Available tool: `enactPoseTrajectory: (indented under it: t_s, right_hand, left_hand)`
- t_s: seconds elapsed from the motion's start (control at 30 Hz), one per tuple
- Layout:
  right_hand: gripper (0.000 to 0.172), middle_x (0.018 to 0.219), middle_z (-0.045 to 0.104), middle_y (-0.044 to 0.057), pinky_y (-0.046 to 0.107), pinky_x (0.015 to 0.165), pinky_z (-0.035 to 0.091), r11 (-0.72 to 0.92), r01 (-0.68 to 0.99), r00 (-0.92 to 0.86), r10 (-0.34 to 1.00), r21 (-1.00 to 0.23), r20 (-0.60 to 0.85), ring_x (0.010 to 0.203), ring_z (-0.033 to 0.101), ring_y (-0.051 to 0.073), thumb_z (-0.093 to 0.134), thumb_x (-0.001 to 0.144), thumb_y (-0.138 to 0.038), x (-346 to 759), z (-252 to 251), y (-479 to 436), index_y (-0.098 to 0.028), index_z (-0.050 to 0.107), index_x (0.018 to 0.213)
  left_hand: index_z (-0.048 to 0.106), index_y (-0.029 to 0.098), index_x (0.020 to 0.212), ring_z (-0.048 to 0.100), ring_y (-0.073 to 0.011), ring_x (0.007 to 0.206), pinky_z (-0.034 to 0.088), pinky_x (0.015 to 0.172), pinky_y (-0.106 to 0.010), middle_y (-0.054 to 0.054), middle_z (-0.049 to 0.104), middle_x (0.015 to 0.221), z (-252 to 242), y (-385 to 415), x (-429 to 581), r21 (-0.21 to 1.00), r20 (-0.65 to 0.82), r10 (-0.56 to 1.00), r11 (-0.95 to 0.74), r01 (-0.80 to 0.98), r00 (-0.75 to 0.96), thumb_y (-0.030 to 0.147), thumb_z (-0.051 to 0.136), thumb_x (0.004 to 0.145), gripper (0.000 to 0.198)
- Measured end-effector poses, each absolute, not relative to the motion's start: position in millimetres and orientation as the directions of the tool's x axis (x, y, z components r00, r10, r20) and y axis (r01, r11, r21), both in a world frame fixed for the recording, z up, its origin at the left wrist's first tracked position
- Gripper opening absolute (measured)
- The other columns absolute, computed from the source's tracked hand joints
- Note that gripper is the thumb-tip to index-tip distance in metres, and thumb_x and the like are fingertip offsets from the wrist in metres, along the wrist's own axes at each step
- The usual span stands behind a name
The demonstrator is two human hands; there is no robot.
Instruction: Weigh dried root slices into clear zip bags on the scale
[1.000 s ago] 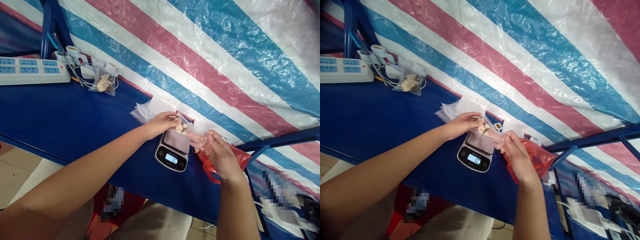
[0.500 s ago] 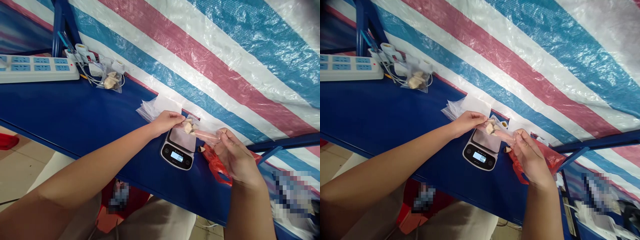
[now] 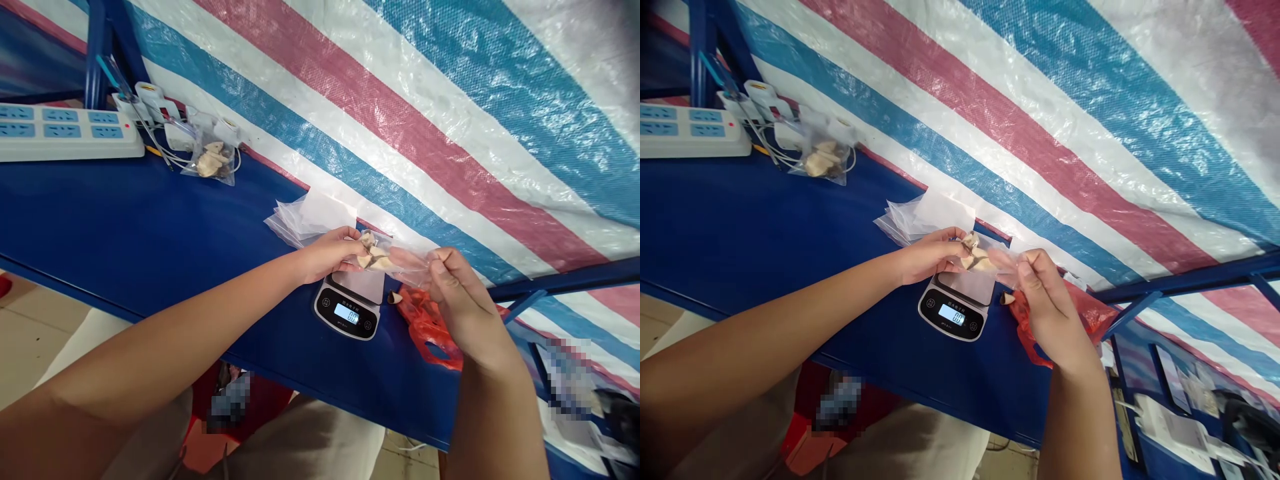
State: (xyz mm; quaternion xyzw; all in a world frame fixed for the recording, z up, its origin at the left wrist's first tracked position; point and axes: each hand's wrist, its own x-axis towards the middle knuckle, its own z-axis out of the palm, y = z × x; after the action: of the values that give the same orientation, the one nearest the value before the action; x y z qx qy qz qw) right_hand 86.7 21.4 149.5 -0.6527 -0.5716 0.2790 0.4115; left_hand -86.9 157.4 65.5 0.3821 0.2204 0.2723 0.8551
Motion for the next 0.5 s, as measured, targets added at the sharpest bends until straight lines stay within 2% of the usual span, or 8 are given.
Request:
enactPoseTrajectory:
  t_s: [0.13,0.3,0.43,0.5]
  right_hand:
    - [0.029,0.093,0.060,0.001,0.035,0.081,0.053,-0.004,0.592,0.163,0.980,-0.806,0.115,0.090,0.061,0.022,0.056,0.102,-0.056,77,155,20,-0.028,0.056,0.094]
    - [0.028,0.085,0.054,0.000,0.035,0.082,0.050,-0.014,0.625,0.210,0.966,-0.780,0.151,0.083,0.056,0.020,0.054,0.104,-0.054,72,155,17,-0.029,0.055,0.092]
    - [0.029,0.081,0.054,0.000,0.035,0.075,0.053,-0.048,0.625,0.296,0.938,-0.779,0.180,0.076,0.056,0.021,0.058,0.101,-0.057,86,143,20,-0.030,0.057,0.091]
    - [0.030,0.084,0.060,0.001,0.037,0.074,0.057,-0.056,0.588,0.322,0.931,-0.807,0.170,0.078,0.060,0.022,0.059,0.098,-0.060,95,129,23,-0.030,0.059,0.095]
  left_hand:
    - [0.055,0.021,0.098,0.069,-0.0161,0.092,0.059,0.093,-0.039,-0.002,0.070,0.095,69,154,-88,0.714,-0.137,0.587,0.617,-0.332,0.798,0.024,0.084,0.074,0.038]
    - [0.056,0.021,0.097,0.069,-0.0141,0.085,0.057,0.086,-0.033,-0.001,0.070,0.090,68,153,-85,0.743,-0.165,0.649,0.577,-0.339,0.743,0.017,0.082,0.070,0.037]
    - [0.059,0.021,0.097,0.068,-0.0142,0.084,0.053,0.083,-0.031,-0.004,0.073,0.096,63,157,-82,0.830,-0.140,0.729,0.456,-0.322,0.670,0.023,0.082,0.072,0.034]
    - [0.061,0.021,0.097,0.068,-0.0161,0.083,0.051,0.080,-0.032,-0.005,0.073,0.097,61,161,-85,0.926,-0.102,0.771,0.304,-0.222,0.629,0.030,0.083,0.073,0.034]
